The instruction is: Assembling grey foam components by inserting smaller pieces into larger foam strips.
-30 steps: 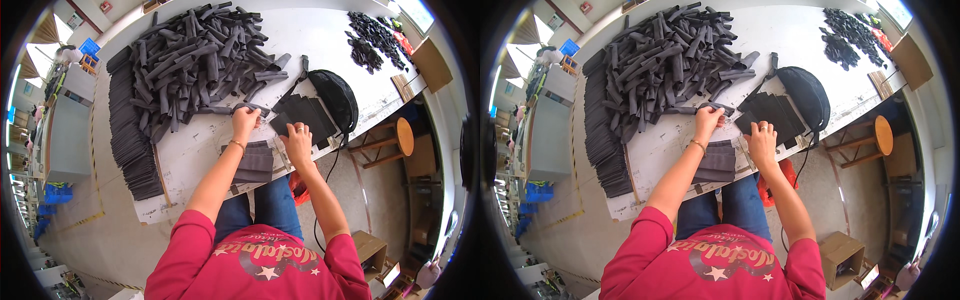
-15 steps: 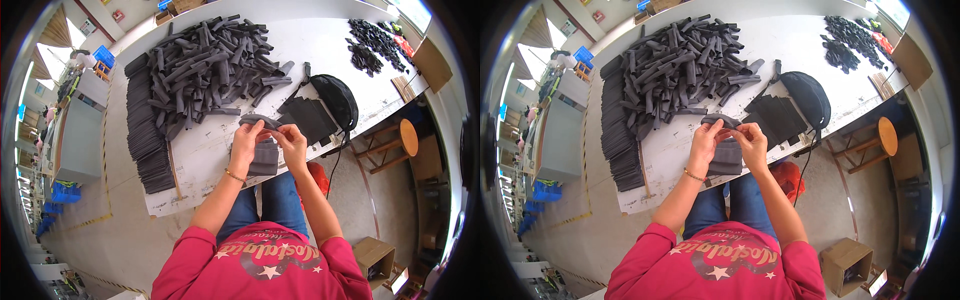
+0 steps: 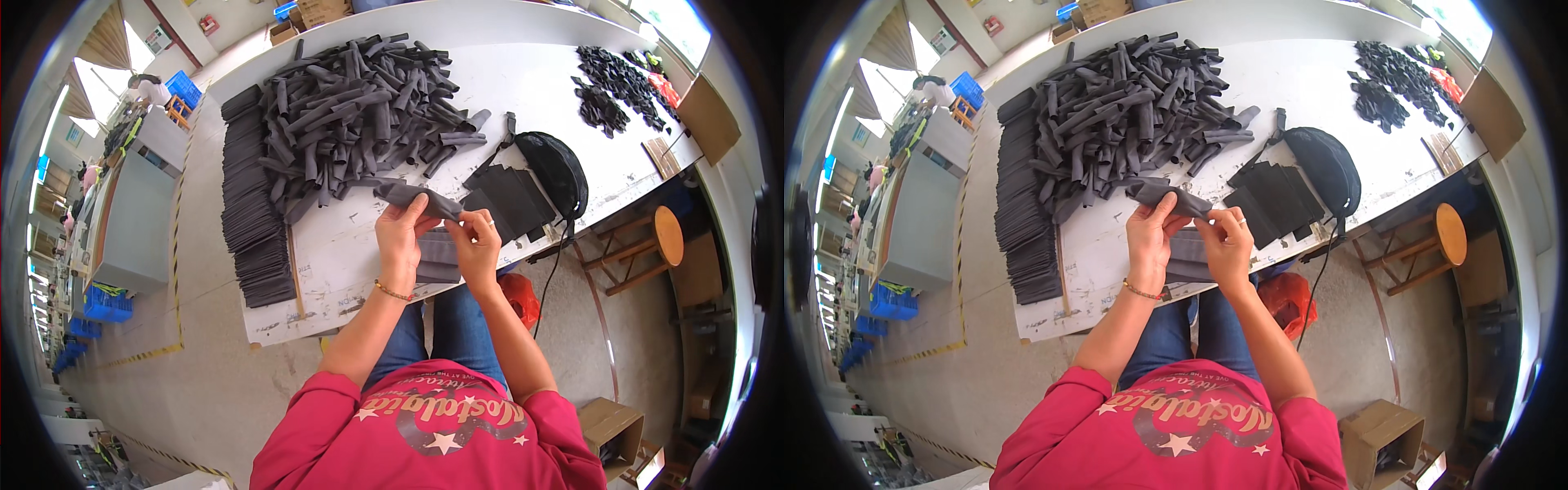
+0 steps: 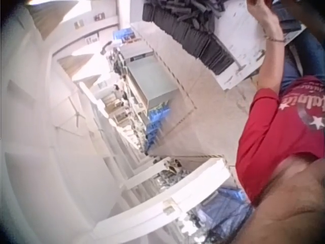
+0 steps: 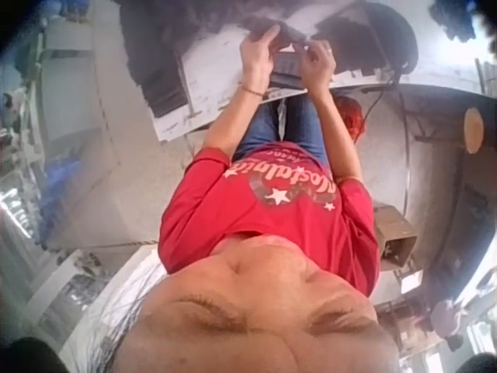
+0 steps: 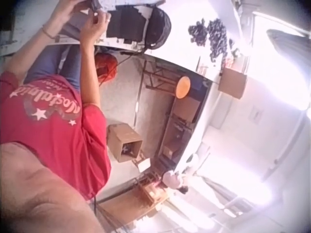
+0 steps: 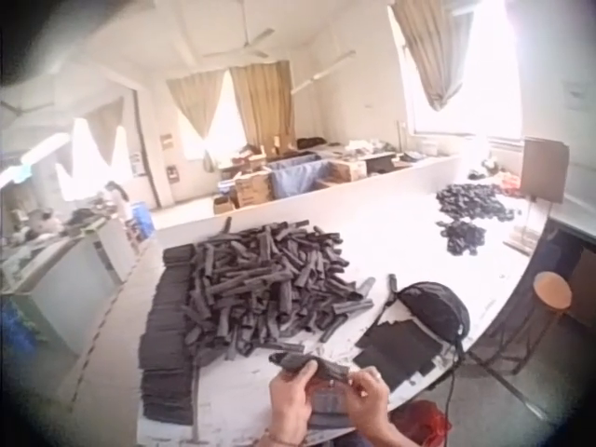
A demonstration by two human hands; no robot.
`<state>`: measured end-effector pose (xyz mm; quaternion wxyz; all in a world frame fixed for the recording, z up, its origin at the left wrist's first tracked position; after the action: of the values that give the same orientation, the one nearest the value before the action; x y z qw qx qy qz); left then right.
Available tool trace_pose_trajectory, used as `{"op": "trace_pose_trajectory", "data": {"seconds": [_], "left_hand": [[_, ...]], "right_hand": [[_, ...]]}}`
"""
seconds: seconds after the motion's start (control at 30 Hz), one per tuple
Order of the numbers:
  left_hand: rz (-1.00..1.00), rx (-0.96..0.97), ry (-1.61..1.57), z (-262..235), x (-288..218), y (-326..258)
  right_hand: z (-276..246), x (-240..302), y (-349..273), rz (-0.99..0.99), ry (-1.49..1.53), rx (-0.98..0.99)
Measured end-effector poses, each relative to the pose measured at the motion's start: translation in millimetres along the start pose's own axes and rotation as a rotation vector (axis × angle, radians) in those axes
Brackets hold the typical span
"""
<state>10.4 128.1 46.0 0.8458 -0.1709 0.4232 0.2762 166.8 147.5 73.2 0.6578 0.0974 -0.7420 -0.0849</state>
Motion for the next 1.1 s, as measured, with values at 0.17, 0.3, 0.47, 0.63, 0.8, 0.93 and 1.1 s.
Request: {"op": "trace_pose_trajectory", "data": {"seconds": [0.17,0.3,0.47,0.63,0.8,0.93,1.1], "left_hand": [[-0.013,-0.088,0.077,-9,0,1],[-0.066,0.201,-0.246,10,2,-10],[-0.014,0.259,-0.14,3,3,-9],[0.041,0.165,-0.052,-19,7,3],[0.102,0.157,-0.025,-20,-2,5],[0.209,0.371,0.173,-13,-21,4],[0.12,0.55,0.379,-10,-29,-8]], "right_hand": [[9,-14,-2,0.125,0.306,0.141],[17,-25,-9,0.356,0.415,0.203],[25,-40,-10,0.63,0.601,0.191],[39,-56,-17,0.813,0.991,0.332],[25,-59,-16,0.772,0.644,0.279],[-14,-15,18,0.353,0.17,0.02],[9,53,47,0.19,0.174,0.323]]}}
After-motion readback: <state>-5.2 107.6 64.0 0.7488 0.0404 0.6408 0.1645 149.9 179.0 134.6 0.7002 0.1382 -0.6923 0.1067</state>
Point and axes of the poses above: each hand's wrist, its own y-axis towards the middle knuckle, its own z-axis out of the palm, x = y × z, the point moved 7 cm from there along y, towards the middle knuckle, and after that the axes turned 11 degrees about z, right-handed, at the moved point
